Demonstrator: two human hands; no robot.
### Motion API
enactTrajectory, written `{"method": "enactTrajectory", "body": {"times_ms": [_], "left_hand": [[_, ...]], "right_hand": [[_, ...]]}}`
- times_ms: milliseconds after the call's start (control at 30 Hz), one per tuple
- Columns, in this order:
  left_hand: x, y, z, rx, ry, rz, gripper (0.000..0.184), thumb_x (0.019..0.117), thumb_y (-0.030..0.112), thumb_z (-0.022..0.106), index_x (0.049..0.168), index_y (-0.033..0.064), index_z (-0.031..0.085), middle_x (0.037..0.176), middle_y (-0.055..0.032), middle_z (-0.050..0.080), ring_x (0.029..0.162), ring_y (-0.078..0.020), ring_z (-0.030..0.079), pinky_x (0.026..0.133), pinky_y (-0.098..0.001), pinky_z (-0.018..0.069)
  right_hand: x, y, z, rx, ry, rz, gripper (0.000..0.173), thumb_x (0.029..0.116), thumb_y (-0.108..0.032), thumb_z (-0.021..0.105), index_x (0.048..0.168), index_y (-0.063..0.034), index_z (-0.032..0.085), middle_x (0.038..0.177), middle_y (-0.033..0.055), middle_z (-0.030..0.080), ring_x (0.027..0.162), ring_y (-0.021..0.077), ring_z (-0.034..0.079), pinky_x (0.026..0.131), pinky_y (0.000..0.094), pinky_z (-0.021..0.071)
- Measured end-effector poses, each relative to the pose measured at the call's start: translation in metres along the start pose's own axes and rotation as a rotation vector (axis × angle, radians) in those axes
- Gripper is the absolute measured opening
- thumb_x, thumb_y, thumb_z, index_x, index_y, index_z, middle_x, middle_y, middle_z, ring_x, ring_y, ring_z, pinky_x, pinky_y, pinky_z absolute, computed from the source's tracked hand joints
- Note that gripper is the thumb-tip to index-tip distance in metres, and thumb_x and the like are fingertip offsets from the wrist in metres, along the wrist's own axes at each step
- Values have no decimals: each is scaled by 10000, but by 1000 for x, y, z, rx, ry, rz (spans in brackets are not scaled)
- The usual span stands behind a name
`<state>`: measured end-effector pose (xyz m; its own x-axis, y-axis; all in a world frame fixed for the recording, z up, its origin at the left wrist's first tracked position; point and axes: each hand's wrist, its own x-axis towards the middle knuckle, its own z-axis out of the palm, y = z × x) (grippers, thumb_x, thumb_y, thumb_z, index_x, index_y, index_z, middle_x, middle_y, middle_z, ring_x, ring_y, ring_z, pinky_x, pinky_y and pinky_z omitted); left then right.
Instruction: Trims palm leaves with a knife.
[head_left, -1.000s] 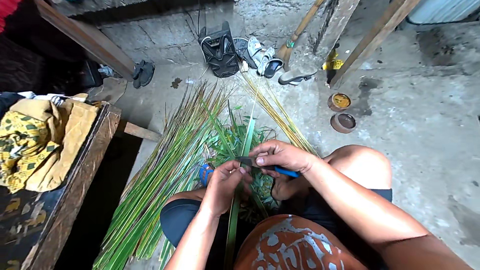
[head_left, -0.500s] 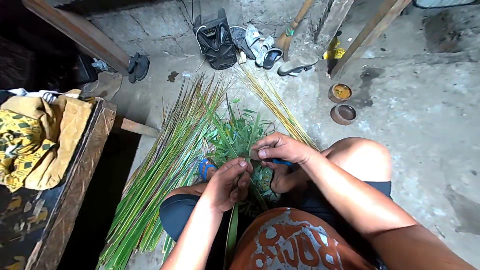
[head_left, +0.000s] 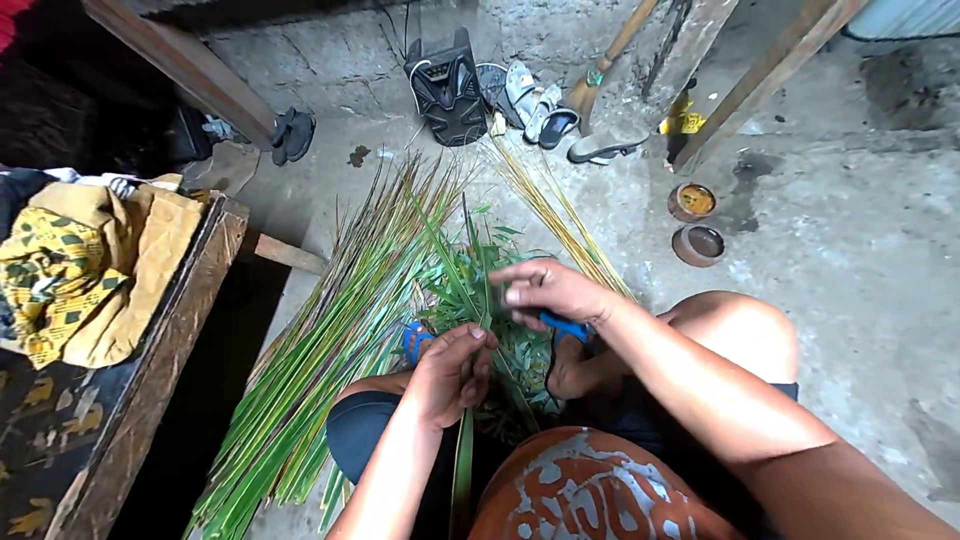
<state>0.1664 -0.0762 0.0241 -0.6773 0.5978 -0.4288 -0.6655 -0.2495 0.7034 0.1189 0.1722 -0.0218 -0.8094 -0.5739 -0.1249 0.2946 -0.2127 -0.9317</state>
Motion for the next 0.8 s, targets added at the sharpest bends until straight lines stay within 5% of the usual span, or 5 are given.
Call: {"method": "enactTrajectory", "body": {"times_ms": [133,467,600,800], "left_hand": [[0,3,1,34,35,-27,237,1062,189,454,996,65,645,608,29,543,426,-27,482,390,-163,420],[-13,-12,-6,23,40,10,250,1073,195,463,1009,52,658,660,0,572,449,-39,503,388,-168,420],[-10,-6,0,188,151,108,288,1083,165,413,1026,14,652,702,-49,651,495,-84,581,412,-209,472],[3,0,7,205,103,84,268,1075,170,428,1024,16,642,703,-34,642,493,-80,571,430,-212,486]], "right_hand": [[2,-1,8,8,-23,1,326,1025,-197,594,1311,-51,648,816,43,699,583,86,620,538,235,545],[30,-34,-29,155,255,-99,346,1053,-155,508,1383,-120,605,732,32,623,504,72,547,460,210,499],[15,-24,-10,56,114,29,421,1016,-226,565,1434,-179,564,804,74,657,536,106,587,478,248,525],[-14,16,20,98,-37,14,343,1037,-160,582,1363,-61,619,857,33,694,600,82,608,535,239,536]]}}
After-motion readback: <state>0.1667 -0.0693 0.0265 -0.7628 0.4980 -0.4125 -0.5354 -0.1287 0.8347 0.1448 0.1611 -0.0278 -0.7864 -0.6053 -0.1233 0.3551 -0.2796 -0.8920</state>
